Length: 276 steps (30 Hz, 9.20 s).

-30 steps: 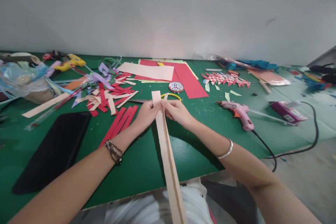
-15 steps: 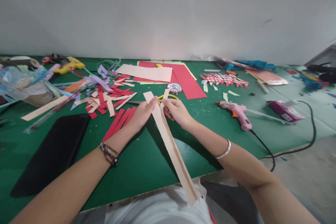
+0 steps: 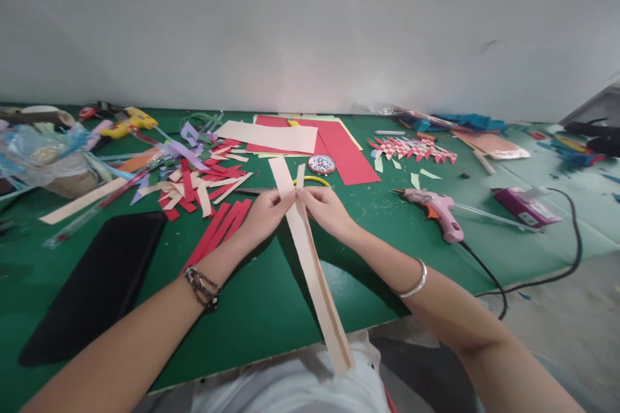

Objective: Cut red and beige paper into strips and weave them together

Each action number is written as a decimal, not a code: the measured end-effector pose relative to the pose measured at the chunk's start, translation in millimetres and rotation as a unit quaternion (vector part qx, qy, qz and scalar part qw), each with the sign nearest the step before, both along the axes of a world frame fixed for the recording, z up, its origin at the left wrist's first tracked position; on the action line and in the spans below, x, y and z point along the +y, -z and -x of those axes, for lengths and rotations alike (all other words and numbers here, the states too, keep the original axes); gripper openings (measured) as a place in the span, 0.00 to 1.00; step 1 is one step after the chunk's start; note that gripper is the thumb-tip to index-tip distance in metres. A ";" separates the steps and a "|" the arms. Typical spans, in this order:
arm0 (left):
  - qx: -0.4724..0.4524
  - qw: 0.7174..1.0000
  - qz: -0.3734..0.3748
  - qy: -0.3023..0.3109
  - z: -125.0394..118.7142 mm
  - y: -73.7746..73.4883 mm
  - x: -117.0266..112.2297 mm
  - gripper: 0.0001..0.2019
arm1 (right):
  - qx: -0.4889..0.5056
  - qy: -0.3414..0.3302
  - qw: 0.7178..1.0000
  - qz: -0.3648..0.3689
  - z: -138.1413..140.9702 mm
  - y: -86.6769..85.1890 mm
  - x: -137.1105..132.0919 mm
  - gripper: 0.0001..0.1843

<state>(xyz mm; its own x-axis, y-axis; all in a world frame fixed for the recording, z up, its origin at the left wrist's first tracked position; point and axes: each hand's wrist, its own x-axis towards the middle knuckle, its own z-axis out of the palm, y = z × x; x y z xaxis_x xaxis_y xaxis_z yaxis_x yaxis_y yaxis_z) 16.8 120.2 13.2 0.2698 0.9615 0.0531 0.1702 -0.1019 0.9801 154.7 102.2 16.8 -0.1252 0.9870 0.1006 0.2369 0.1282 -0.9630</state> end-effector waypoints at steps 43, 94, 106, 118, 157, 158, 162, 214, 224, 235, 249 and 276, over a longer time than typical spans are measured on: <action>0.027 0.999 0.019 -0.021 -4.2 -0.6 -3.0 0.21 | 0.108 0.016 0.994 0.012 2.4 -5.7 -1.0 0.23; 0.073 0.996 -0.038 0.039 -1.9 -3.7 -6.9 0.20 | 0.094 -0.008 0.994 0.057 -0.3 -1.8 1.0 0.23; 0.039 0.997 -0.021 -0.065 -2.3 -7.4 -4.0 0.20 | 0.061 -0.018 0.997 0.031 -2.9 -1.8 1.7 0.21; 0.071 0.996 -0.041 -0.029 -4.7 -3.1 -6.6 0.19 | 0.039 -0.054 0.998 -0.003 -1.1 -3.0 -1.0 0.17; 0.044 0.998 -0.050 0.013 -2.8 -6.9 -5.8 0.20 | 0.131 -0.022 0.991 0.019 0.3 3.7 2.9 0.19; 0.049 0.997 -0.059 0.032 -2.9 -6.0 -5.8 0.19 | 0.139 -0.016 0.990 0.013 0.4 3.1 2.9 0.20; 0.114 0.988 -0.102 0.008 -1.1 -3.2 -6.8 0.20 | 0.120 -0.023 0.992 0.025 2.0 0.5 1.2 0.20; 0.089 0.991 -0.067 -0.072 -3.3 -2.6 -9.4 0.20 | 0.079 -0.054 0.995 0.013 1.3 4.2 -1.6 0.18; 0.044 0.996 -0.041 -0.073 -3.6 -6.6 -9.5 0.20 | 0.117 0.007 0.992 0.049 4.1 2.7 -3.0 0.17; 0.108 0.991 -0.077 -0.035 -2.0 -5.0 -10.2 0.21 | 0.045 -0.020 0.999 0.000 3.1 2.8 -2.7 0.19; 0.061 0.998 -0.027 -0.003 -3.1 -6.1 -8.1 0.21 | 0.072 0.002 0.997 -0.005 1.5 -1.3 -3.3 0.20; -0.001 0.999 -0.006 -0.047 -7.3 -2.3 -8.4 0.21 | 0.045 -0.006 0.999 -0.021 5.7 0.2 -4.7 0.21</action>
<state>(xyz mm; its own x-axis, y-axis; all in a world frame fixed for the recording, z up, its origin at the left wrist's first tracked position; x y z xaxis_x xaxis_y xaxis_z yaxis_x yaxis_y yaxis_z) 24.1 111.8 15.5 0.1783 0.9818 0.0650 0.1774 -0.0971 0.9793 149.1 97.4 16.5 -0.1250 0.9801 0.1541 0.1482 0.1720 -0.9739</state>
